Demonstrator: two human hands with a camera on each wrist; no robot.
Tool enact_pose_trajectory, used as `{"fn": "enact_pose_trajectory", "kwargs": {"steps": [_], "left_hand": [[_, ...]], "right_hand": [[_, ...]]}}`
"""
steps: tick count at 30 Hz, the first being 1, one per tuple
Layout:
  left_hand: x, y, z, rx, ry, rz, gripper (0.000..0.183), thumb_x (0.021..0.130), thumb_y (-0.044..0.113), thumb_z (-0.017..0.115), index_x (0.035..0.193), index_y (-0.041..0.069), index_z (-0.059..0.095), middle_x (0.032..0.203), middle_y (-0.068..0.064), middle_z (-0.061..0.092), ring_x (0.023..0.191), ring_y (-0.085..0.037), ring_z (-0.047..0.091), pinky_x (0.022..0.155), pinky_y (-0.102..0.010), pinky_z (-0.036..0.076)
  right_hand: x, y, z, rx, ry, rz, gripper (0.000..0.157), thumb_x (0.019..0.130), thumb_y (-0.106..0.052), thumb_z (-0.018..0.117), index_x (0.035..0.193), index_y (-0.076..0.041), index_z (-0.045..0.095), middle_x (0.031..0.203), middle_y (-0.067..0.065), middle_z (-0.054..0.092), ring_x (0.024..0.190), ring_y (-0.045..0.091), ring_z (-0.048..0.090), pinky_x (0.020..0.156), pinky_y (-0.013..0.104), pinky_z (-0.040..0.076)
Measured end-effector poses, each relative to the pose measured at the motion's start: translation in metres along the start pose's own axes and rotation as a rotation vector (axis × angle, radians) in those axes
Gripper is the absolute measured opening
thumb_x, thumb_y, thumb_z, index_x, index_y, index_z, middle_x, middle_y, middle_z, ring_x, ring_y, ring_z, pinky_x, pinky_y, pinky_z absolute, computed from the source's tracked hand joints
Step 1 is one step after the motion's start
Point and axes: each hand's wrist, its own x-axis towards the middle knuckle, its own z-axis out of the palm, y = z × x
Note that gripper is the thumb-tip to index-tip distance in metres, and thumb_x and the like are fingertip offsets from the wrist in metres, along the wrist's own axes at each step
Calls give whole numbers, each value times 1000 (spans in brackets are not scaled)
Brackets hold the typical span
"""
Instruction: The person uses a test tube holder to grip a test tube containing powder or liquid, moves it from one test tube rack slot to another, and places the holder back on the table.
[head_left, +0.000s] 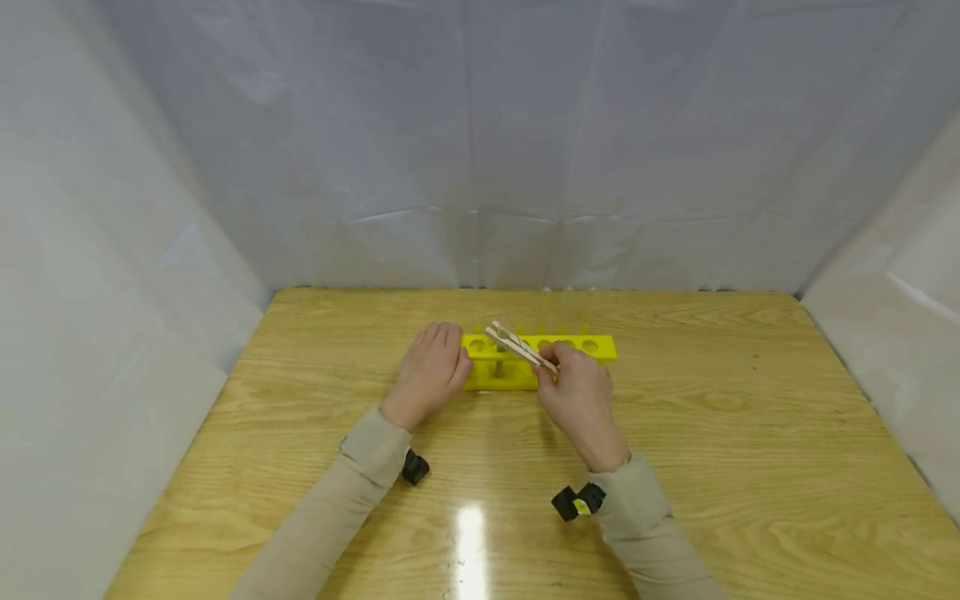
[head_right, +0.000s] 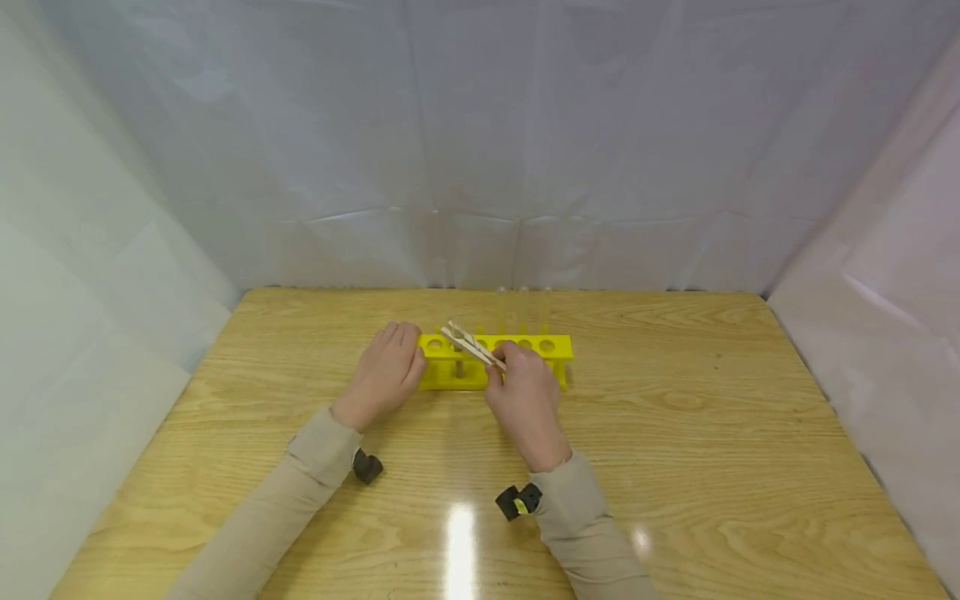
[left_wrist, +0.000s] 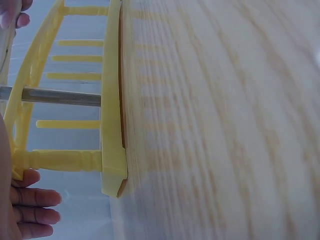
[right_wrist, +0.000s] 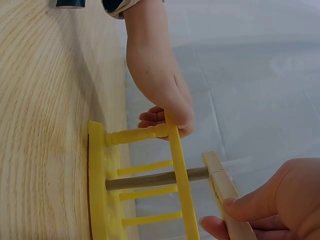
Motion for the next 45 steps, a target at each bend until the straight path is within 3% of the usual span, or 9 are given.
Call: {"fn": "enact_pose_trajectory", "kwargs": {"steps": [16, 26, 38, 45], "left_hand": [[-1, 0, -1, 0, -28, -13, 19, 96, 18, 34, 92, 3, 44, 84, -11, 43, 76, -28, 40, 70, -40, 36], [-1, 0, -1, -3, -17, -6, 20, 96, 18, 32, 91, 3, 43, 82, -11, 42, 74, -27, 39, 68, -38, 34], [-1, 0, 0, 7, -8, -7, 20, 96, 17, 33, 91, 2, 45, 83, -11, 44, 75, -28, 40, 69, -39, 36], [0, -1, 1, 0, -14, -15, 20, 96, 19, 33, 91, 3, 44, 83, -11, 44, 76, -28, 41, 71, -40, 36]], "right_hand": [[0, -1, 2, -20, 30, -10, 8, 90, -10, 71, 96, -5, 71, 83, 10, 70, 55, 18, 54, 45, 30, 39], [3, -6, -6, -30, 39, 3, 8, 90, -10, 70, 96, -5, 71, 79, 9, 68, 55, 17, 50, 45, 30, 36], [6, -10, -14, -7, 71, -33, 10, 90, -10, 71, 97, -3, 71, 83, 11, 70, 63, 23, 61, 50, 34, 46], [8, -12, -18, -4, 83, -32, 10, 90, -10, 70, 98, -4, 71, 82, 10, 70, 59, 22, 58, 47, 33, 42]]}}
